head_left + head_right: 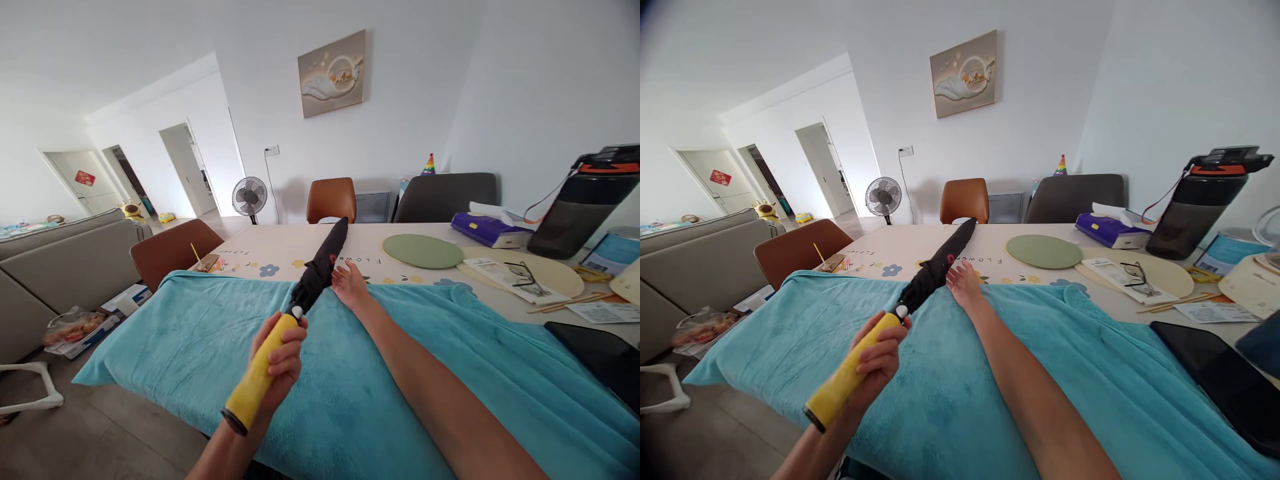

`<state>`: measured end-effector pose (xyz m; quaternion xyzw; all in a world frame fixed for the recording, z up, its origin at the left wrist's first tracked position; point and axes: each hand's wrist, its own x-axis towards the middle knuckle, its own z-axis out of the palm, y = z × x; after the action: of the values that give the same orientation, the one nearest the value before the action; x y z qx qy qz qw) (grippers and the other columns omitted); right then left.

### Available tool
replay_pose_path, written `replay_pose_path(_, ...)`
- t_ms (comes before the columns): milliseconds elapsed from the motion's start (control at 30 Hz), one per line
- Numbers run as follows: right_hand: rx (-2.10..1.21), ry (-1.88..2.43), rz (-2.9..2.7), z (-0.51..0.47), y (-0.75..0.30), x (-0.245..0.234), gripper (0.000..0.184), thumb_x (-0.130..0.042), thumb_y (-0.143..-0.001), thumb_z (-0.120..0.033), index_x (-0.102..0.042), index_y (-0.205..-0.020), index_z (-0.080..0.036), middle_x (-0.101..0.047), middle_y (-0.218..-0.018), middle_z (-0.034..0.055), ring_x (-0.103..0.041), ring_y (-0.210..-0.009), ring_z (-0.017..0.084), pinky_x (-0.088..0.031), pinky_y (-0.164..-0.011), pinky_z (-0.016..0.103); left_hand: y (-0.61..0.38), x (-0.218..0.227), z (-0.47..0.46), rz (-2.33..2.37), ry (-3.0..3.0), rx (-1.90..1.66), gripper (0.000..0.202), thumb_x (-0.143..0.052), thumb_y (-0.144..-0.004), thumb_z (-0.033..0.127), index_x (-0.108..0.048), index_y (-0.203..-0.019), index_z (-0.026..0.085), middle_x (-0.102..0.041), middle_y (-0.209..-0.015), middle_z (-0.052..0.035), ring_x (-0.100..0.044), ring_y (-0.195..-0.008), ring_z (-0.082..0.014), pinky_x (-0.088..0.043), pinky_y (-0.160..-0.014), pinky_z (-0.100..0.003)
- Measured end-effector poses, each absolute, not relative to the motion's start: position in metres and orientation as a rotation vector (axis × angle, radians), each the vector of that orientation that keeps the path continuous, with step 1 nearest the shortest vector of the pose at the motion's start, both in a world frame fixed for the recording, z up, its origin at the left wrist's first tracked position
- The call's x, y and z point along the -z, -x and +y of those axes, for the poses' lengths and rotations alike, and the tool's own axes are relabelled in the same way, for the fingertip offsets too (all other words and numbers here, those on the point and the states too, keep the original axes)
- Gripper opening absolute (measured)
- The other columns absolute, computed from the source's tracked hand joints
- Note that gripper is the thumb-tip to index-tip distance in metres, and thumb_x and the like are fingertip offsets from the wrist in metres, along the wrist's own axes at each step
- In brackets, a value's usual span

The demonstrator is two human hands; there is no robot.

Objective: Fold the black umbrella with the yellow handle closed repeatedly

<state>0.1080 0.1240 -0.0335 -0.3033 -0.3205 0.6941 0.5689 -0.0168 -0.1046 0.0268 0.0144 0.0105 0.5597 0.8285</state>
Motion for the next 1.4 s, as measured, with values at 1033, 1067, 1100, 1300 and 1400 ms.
replay_pose_path(1033,-0.068,1.518,-2.021,0.109,-0.106,0.046,0.022,-0.045,-0.072,-0.006,-0.061,-0.083,-0.015,-0.057,-0.101,0.0139,-0.048,-0.098,0.027,-0.031,-0.081,0.040,0.028,-0.032,-0.099,0.209,-0.305,-1.159,0.025,-0.035,-0.087,0.027,-0.041,-0.102,0.008,-0.041,-0.062,0.0040,-0.039,-0.035,-0.0022,-0.030,-0.024,-0.011)
replay_pose_path(1067,-0.056,1.505,-2.008,0.110,-0.106,0.048,0.023,-0.045,-0.072,-0.006,-0.061,-0.086,-0.015,-0.057,-0.103,0.0138,-0.048,-0.099,0.027,-0.031,-0.082,0.040,0.029,-0.032,-0.099,0.269,-0.356,-1.134,0.025,-0.035,-0.087,0.027,-0.042,-0.101,0.008,-0.042,-0.063,0.0036,-0.039,-0.035,-0.0031,-0.031,-0.024,-0.013)
replay_pose_path(1100,-0.053,1.479,-1.985,0.111,-0.106,0.049,0.025,-0.045,-0.072,-0.007,-0.060,-0.089,-0.016,-0.057,-0.104,0.0136,-0.049,-0.099,0.027,-0.030,-0.083,0.041,0.031,-0.032,-0.099,0.304,-0.384,-1.123,0.025,-0.035,-0.086,0.027,-0.043,-0.100,0.008,-0.042,-0.063,0.0034,-0.038,-0.035,-0.0035,-0.031,-0.024,-0.014)
replay_pose_path(1300,-0.003,1.151,-1.955,0.108,-0.098,0.046,0.034,-0.045,-0.075,-0.013,-0.049,-0.109,-0.018,-0.057,-0.110,0.0097,-0.049,-0.104,0.024,-0.024,-0.095,0.042,0.044,-0.037,-0.099,0.181,-0.248,-1.248,0.022,-0.033,-0.087,0.024,-0.040,-0.102,0.010,-0.039,-0.060,0.0047,-0.036,-0.034,-0.0006,-0.025,-0.024,-0.007)
replay_pose_path(1400,0.054,1.060,-2.013,0.104,-0.094,0.044,0.031,-0.046,-0.078,-0.015,-0.048,-0.109,-0.019,-0.057,-0.110,0.0089,-0.049,-0.103,0.023,-0.017,-0.099,0.045,0.042,-0.039,-0.101,0.112,-0.195,-1.274,0.021,-0.033,-0.088,0.024,-0.038,-0.103,0.011,-0.041,-0.060,0.0049,-0.039,-0.034,-0.0003,-0.026,-0.024,-0.005)
